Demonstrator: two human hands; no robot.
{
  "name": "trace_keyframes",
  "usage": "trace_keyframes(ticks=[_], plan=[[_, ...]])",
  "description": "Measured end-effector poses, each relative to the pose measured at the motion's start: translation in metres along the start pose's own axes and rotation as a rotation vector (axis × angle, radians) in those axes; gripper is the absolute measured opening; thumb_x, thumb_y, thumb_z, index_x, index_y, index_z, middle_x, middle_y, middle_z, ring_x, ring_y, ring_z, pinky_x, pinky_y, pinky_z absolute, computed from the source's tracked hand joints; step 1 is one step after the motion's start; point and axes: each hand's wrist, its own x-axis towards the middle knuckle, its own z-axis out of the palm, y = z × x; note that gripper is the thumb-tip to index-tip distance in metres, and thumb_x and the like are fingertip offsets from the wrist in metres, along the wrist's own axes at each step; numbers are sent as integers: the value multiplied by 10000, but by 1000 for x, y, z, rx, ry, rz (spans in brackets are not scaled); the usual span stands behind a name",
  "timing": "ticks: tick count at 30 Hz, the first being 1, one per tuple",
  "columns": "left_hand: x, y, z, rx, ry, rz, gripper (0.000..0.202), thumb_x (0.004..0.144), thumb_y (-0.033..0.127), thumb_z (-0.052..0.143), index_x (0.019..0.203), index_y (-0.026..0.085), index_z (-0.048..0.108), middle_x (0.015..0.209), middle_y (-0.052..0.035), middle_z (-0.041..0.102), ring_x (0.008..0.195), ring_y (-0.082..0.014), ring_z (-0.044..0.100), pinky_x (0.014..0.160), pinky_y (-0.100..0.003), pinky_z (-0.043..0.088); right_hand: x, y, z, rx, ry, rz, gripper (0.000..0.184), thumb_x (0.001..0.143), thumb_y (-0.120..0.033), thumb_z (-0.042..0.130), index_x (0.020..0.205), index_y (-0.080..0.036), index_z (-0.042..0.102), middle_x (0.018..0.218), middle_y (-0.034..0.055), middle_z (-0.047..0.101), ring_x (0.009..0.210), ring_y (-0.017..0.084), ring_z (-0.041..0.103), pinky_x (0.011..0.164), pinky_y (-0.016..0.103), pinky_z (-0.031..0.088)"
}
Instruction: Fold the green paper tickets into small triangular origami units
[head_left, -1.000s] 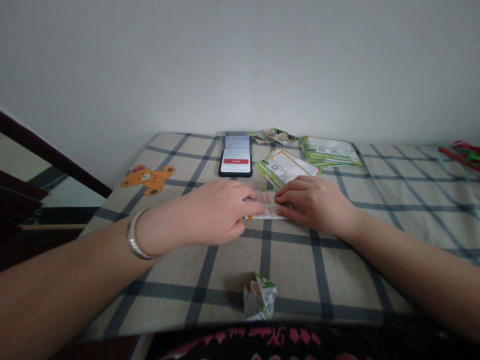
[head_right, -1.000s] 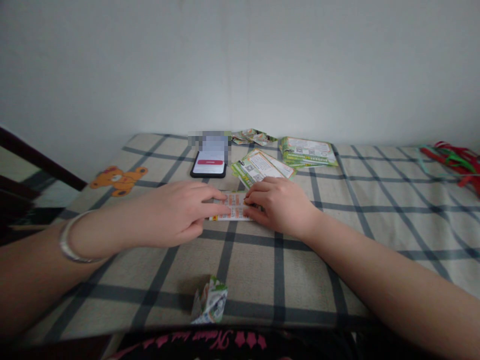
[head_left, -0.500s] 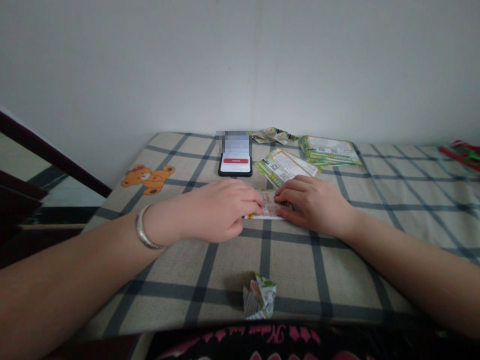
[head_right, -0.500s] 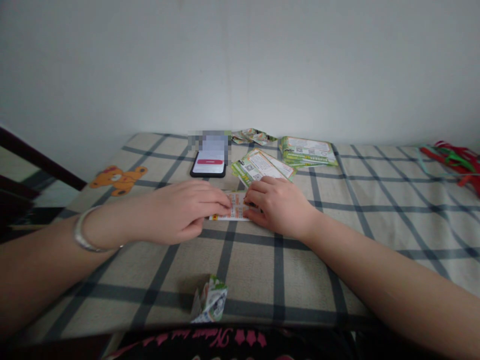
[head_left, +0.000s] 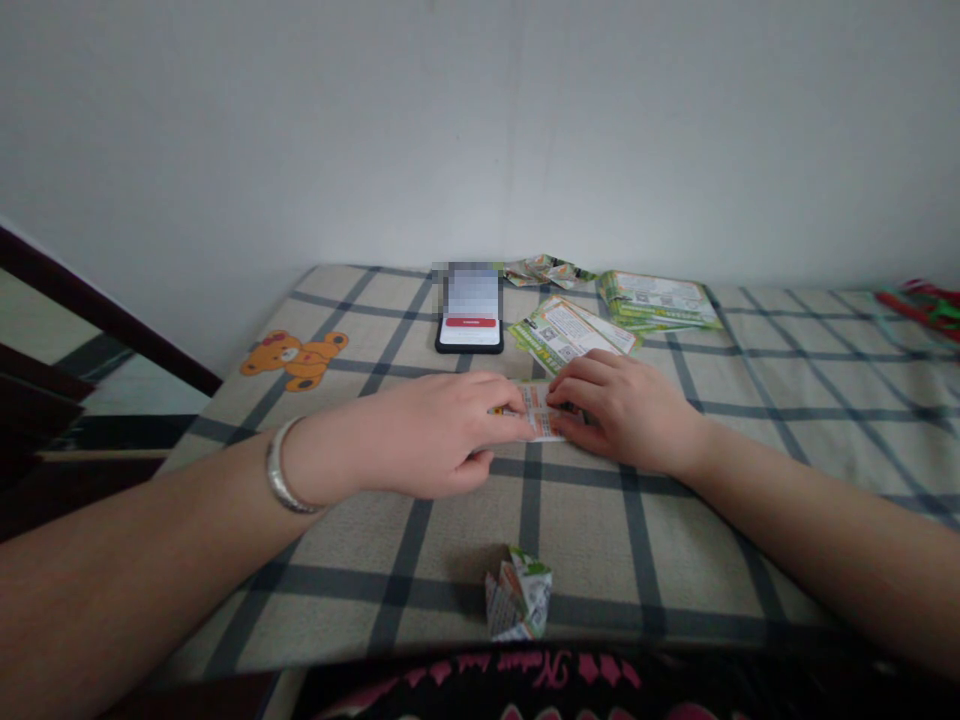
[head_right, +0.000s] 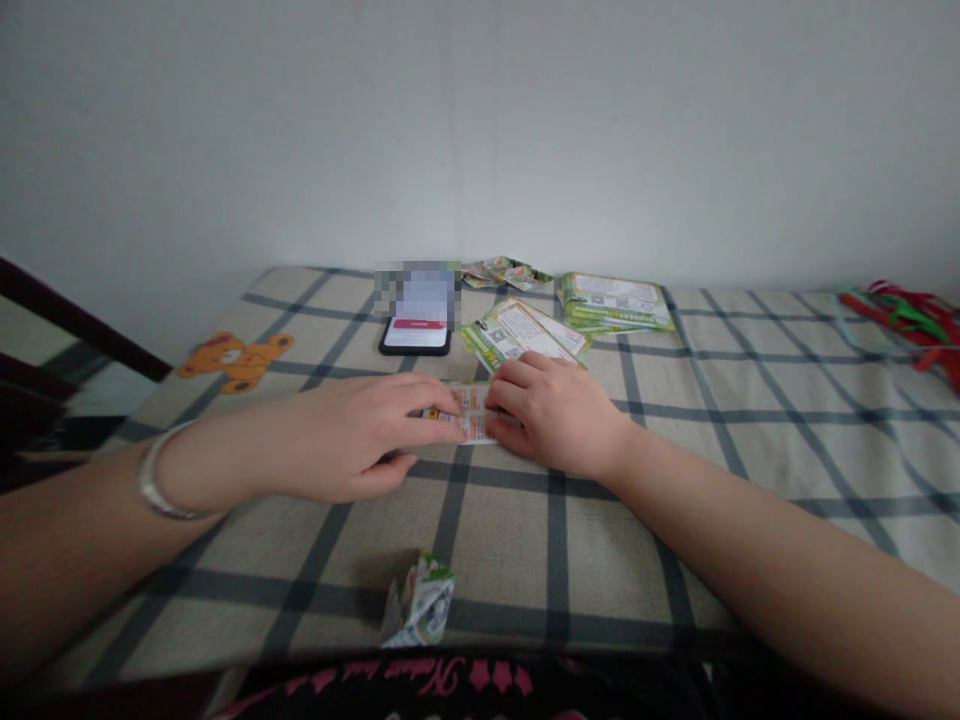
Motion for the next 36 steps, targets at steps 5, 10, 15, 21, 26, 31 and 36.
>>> trace_keyframes(ticks=[5,10,15,21,26,31,36], plan=[[-2,0,3,21,-6,-21,442,823,202,507,1262,221,551,1219,-104,512,1151,-258,470,1025,-426,403,-1,2,3,65,35,-30,231,925,-341,509,997,-186,664,981,65,652,911,213,576,809,346,454],[-2,-2,8,16,24,-3,451,826,208,506,1275,235,536,1213,-103,506,1166,-271,457,1028,-450,395,-1,3,4,95,47,-37,210,913,-323,533,983,-180,671,959,67,656,903,207,579,809,346,449],[0,0,12,37,32,-29,437,832,194,496,1264,239,548,1193,-110,502,1178,-285,446,1019,-466,396,-1,4,4,125,49,-54,211,919,-324,532,988,-192,681,979,67,663,911,207,576,808,348,444],[1,2,11,35,58,-19,436,818,164,505,1244,239,557,1187,-103,501,1185,-276,436,1038,-451,384,-1,5,6,168,41,-147,163,919,-268,548,1008,-221,677,1041,42,678,926,197,576,823,355,442],[0,1,8,49,35,-12,385,806,175,513,1183,232,572,1151,-95,497,1164,-274,437,1027,-446,387,0,4,6,294,12,-258,181,948,-222,502,994,-224,677,1028,30,694,950,173,560,832,328,455],[-1,-1,9,47,41,10,386,800,156,509,1171,242,573,1159,-87,498,1155,-263,443,1030,-433,385,-1,5,5,337,3,-271,180,937,-199,523,1018,-231,680,1037,28,697,976,153,567,845,311,463],[1,-1,10,70,44,-4,394,798,135,502,1170,246,571,1152,-92,494,1160,-270,444,1019,-437,391,-2,5,3,320,0,-268,178,934,-200,525,992,-225,691,1034,37,695,969,163,571,835,323,470]])
